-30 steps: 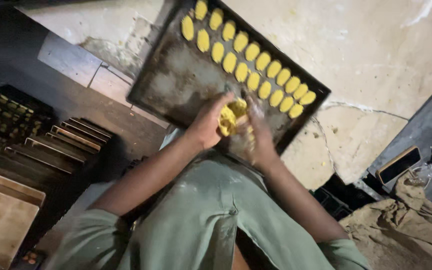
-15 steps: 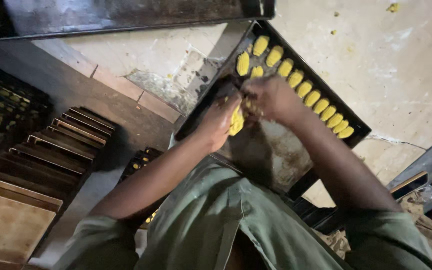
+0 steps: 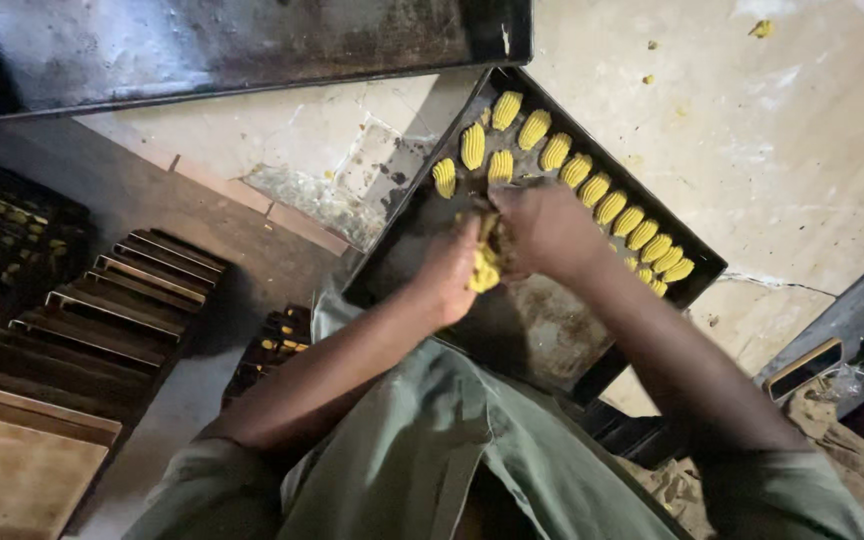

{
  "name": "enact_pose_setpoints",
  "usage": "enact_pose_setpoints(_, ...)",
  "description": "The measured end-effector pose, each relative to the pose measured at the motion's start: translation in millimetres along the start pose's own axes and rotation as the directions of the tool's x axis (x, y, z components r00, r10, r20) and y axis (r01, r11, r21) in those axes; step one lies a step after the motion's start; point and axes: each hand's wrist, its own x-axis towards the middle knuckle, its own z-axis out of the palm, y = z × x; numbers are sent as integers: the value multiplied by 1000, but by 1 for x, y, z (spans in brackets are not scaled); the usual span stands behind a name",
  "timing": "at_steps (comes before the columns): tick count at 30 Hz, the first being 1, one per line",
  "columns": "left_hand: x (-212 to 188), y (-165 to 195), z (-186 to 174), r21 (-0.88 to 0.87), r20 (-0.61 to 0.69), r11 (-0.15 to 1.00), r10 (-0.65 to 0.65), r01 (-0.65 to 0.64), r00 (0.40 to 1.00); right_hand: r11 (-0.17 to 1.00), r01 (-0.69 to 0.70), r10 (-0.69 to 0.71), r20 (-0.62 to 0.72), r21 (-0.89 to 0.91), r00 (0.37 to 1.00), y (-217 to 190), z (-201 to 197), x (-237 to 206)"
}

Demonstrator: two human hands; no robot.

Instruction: The person holds a piping bag filled with yellow dough and pipes ridged oval dough pieces one at a time onto a baking tray, filling rows across the tray. When a tray is full, the person sets it aside, takes an empty tray, and continues piping dough pieces onto it.

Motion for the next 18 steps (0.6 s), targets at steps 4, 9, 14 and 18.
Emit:
enact_pose_setpoints(4,-12,-27,-10,77,-64,996,52,-47,997,997,-70,71,-286,14,955,2,21,-13)
enact_pose_setpoints(9,-5,-39,-12,-368,613,907,70,206,787,994,104,-103,56,-14,993,20,11,-30)
enact_pose_setpoints(14,0,-60,0,148,-50,988,49,-41,998,999,-51,49,-191,-7,980,23,20,-46)
enact_pose_setpoints(18,-20,-70,7,120,-96,991,-38,50,995,999,-43,44,-128,9,991,27,28,-59)
